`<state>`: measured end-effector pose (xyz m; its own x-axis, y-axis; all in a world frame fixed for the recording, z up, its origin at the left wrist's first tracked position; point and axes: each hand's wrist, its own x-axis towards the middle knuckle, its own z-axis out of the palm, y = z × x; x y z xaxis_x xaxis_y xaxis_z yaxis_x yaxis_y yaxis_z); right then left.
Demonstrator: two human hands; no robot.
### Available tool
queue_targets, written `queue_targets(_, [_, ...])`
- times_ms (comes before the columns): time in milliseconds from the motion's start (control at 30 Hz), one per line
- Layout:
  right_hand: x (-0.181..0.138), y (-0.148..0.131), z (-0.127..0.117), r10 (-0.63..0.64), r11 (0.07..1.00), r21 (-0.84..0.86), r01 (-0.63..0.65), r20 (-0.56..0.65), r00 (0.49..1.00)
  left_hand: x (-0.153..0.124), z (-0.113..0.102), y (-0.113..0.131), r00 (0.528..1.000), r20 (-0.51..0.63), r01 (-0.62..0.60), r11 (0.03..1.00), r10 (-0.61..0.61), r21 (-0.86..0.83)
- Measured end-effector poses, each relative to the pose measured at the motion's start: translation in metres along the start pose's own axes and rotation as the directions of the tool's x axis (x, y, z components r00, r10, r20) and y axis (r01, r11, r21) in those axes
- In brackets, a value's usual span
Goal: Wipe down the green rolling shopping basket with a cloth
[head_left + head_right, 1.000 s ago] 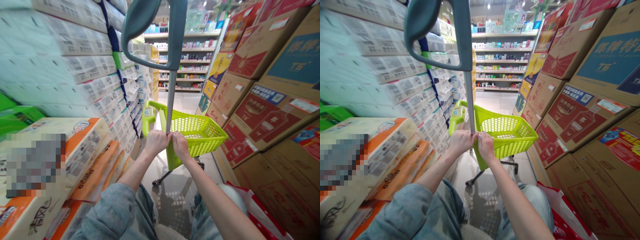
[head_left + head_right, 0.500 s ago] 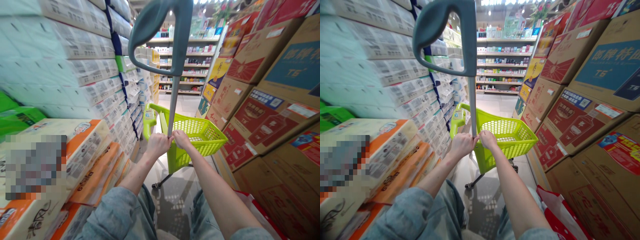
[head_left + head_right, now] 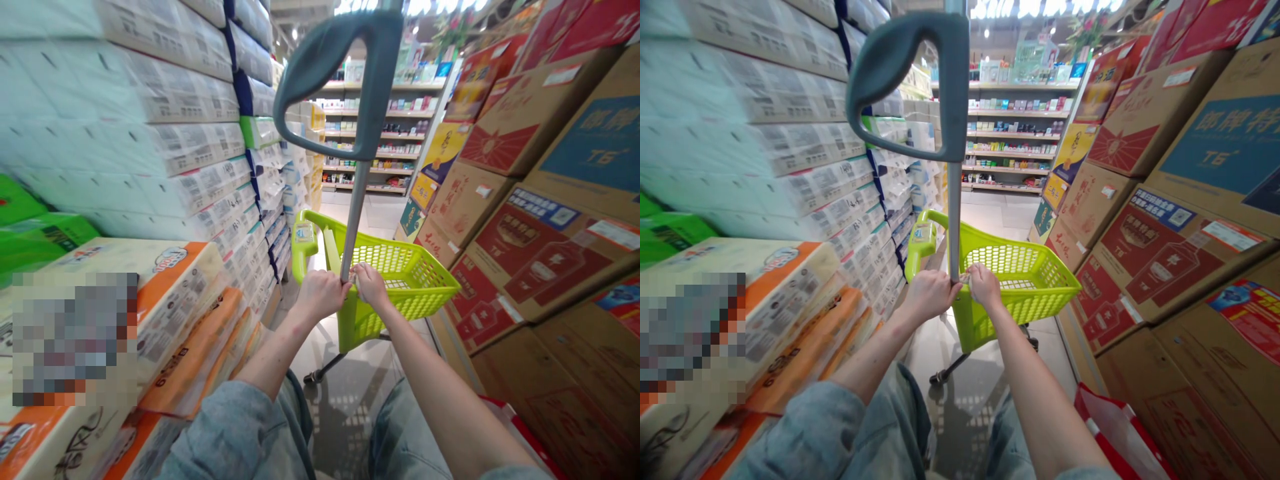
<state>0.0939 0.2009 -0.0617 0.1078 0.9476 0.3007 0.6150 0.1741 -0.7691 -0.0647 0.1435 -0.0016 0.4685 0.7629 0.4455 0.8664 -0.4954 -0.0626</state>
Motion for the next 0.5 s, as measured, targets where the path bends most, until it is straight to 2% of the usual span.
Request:
queue_targets(200, [0.008,0.003,0.001,0.006,1.0,0.008,-0.006,-0.002,1.0,0.006,-0.001,0.0,0.999,0.032,0.01,1.0,-0.01,0.001])
queue_targets(400, [0.026,0.008,-0.002,0.103,0.993,-0.074,-0.095,0.114,0.988,0.008,-0.005,0.001,0.995,0.083,-0.054,0.998,0.055,-0.02])
queue_targets(500, [0.028,0.008,-0.004,0.098,0.993,-0.083,-0.089,0.113,0.989,0.009,-0.01,-0.002,0.986,0.128,-0.099,0.995,0.102,-0.029])
